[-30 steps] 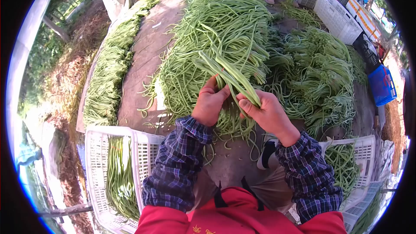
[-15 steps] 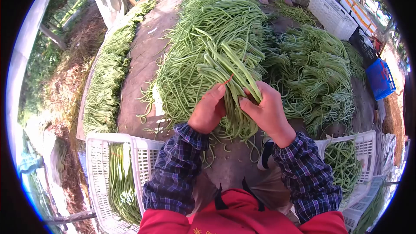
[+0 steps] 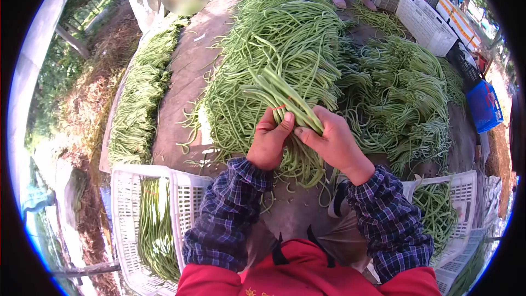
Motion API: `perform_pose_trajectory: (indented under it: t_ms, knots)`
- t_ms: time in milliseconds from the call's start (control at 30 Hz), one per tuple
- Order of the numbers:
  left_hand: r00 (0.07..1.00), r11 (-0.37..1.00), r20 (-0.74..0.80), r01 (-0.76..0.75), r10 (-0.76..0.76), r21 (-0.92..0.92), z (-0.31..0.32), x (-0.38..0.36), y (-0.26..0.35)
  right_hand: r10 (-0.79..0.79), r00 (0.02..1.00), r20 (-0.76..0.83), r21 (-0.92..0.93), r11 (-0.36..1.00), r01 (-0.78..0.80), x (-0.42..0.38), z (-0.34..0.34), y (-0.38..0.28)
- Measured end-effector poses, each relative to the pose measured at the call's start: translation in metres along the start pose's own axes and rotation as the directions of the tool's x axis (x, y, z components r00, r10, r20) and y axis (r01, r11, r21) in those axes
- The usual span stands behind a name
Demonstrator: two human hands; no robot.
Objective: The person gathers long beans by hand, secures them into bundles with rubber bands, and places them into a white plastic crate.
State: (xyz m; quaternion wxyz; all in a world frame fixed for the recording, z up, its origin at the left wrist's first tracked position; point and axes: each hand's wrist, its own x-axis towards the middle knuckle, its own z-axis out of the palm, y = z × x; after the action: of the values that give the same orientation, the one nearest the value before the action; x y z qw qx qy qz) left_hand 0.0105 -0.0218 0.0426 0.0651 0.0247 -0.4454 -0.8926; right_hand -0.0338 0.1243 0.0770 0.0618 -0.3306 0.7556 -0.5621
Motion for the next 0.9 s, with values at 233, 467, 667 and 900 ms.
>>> perform_pose_trajectory:
  t_ms: [233, 467, 667, 900]
  knots:
    - [0.978, 0.976, -0.204, -0.085, 0.043, -0.202, -0.038, 0.017, 0.046, 0.274, 0.962, -0.012, 0.037, 0.961, -0.274, -0.014, -0.014, 0.021]
    - [0.998, 0.979, -0.063, 0.000, -0.013, -0.205, -0.035, 0.011, 0.034, 0.510, 0.721, -0.469, 0.760, 0.648, 0.036, -0.004, -0.088, 0.010]
    - [0.989, 0.974, -0.119, 0.061, -0.088, -0.217, -0.032, 0.013, 0.023, 0.312, 0.833, -0.456, 0.632, 0.773, 0.056, -0.005, -0.085, 0.003]
    - [0.983, 0.951, -0.094, 0.127, -0.159, -0.282, -0.024, 0.015, 0.016, 0.267, 0.961, -0.076, 0.393, 0.894, -0.217, -0.005, -0.039, -0.003]
